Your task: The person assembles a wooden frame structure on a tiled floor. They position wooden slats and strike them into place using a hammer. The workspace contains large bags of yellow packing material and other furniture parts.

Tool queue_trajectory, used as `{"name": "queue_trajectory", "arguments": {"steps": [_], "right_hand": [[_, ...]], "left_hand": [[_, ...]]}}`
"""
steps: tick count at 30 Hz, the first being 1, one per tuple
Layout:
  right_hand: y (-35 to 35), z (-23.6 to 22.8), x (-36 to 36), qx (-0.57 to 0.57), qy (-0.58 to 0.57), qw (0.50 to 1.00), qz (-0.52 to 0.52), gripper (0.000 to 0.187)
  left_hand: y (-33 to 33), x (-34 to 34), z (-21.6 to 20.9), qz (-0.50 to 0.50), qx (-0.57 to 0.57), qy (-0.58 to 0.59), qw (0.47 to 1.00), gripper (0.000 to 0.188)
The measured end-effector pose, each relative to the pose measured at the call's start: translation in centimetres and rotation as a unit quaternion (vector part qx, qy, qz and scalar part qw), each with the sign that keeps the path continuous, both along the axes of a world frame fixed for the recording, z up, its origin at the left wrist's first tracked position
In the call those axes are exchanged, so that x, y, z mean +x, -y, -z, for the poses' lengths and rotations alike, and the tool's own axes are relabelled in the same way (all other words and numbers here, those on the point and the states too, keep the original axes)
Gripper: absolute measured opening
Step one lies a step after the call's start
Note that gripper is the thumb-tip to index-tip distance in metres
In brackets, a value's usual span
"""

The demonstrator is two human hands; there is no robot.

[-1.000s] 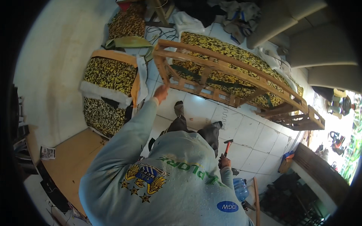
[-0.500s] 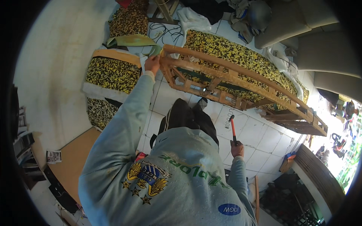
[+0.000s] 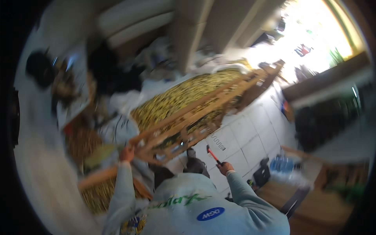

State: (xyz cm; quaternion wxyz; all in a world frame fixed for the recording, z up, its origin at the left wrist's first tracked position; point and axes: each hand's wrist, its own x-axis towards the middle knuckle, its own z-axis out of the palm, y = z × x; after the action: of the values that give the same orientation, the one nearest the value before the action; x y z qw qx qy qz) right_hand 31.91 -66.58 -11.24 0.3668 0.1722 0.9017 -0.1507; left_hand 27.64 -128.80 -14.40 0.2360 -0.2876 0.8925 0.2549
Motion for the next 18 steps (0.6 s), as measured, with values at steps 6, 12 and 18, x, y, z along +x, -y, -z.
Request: {"name": "queue_trajectory", "arguments": {"steps": [6,12,18], "right_hand": [[10.4,-1.8,9.1,-0.031,0.04,0.99,0.129,0.064],[16.0,-2.3,16.3,-0.083,0.044,0.973,0.212,0.062],[15.8,0.1,22.1,-0.053,0.041,0.957,0.283,0.054]], "left_hand": [[4.4,-2.2,0.2,0.152,0.171,-0.007,0.973,0.043],[3.9,-2.2,-3.7,-0.06,0.495,-0.101,0.861,0.039],[2.6,-6.9,-9.0,-0.022,0.452,-0.232,0.861,0.042]]}}
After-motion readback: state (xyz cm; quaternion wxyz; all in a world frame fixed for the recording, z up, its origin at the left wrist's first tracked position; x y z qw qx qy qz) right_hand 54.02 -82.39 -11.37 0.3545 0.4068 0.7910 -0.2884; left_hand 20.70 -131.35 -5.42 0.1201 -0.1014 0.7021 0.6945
